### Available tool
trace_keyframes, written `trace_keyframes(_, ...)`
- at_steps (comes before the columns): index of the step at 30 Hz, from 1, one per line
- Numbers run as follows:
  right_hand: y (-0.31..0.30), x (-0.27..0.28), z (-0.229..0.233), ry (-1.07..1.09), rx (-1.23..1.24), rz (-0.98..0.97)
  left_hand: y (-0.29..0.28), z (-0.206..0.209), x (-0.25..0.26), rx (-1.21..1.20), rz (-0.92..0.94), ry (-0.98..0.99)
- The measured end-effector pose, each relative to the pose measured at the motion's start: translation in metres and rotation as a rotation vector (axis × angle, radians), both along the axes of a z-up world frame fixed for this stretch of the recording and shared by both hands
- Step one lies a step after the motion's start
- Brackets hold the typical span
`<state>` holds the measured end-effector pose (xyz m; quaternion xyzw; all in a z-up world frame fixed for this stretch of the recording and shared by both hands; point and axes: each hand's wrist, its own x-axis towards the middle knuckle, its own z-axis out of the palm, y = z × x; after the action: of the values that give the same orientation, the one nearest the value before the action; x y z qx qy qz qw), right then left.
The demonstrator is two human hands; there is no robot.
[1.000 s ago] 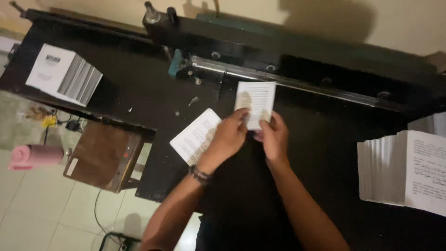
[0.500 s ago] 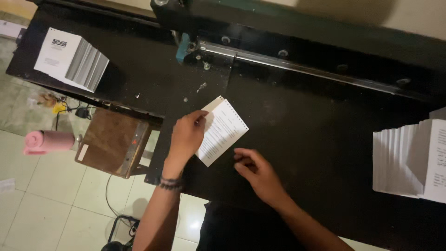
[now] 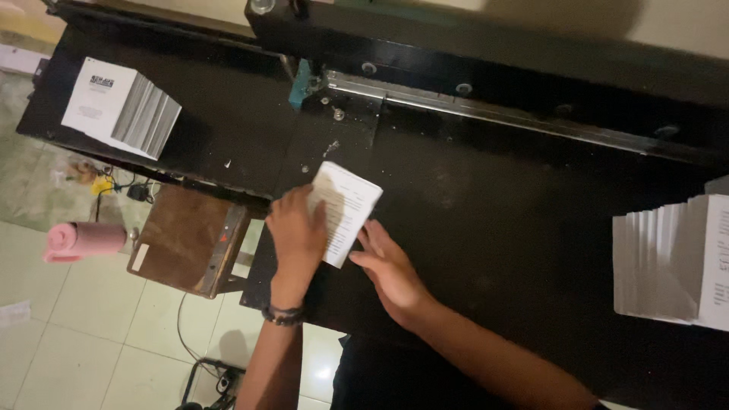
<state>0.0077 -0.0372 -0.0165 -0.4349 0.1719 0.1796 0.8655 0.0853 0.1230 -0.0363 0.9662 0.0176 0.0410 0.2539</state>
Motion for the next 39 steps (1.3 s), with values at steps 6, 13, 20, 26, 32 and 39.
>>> trace_keyframes(6,-0.044,-0.014,-0.008,-0.376,-0.420,0.196,0.017,-0.005,-0.004,-0.031,-0.032,-0.317)
trace_keyframes(13,-0.259,-0.099,0.144,-0.132,-1.444,-0.362,-0.064,0.045,-0.070,-0.515,-0.120,-0.416)
trace_keyframes(20,-0.404,-0.147,0.141,0.207,-1.924,-0.401,-0.135,-0.002,-0.110,-0.629,-0.654,0.095)
trace_keyframes(26,-0.404,-0.135,0.136,0.444,-1.748,-0.399,-0.142,0.007,-0.104,-0.578,-0.681,0.173)
trace_keyframes(32,-0.411,-0.145,0.115,0.391,-1.875,-0.495,-0.143,0.007,-0.105,-0.547,-0.659,0.215)
trace_keyframes(39,-0.414,-0.147,0.096,0.273,-2.046,-0.600,-0.145,0.016,-0.103,-0.616,-0.560,0.385)
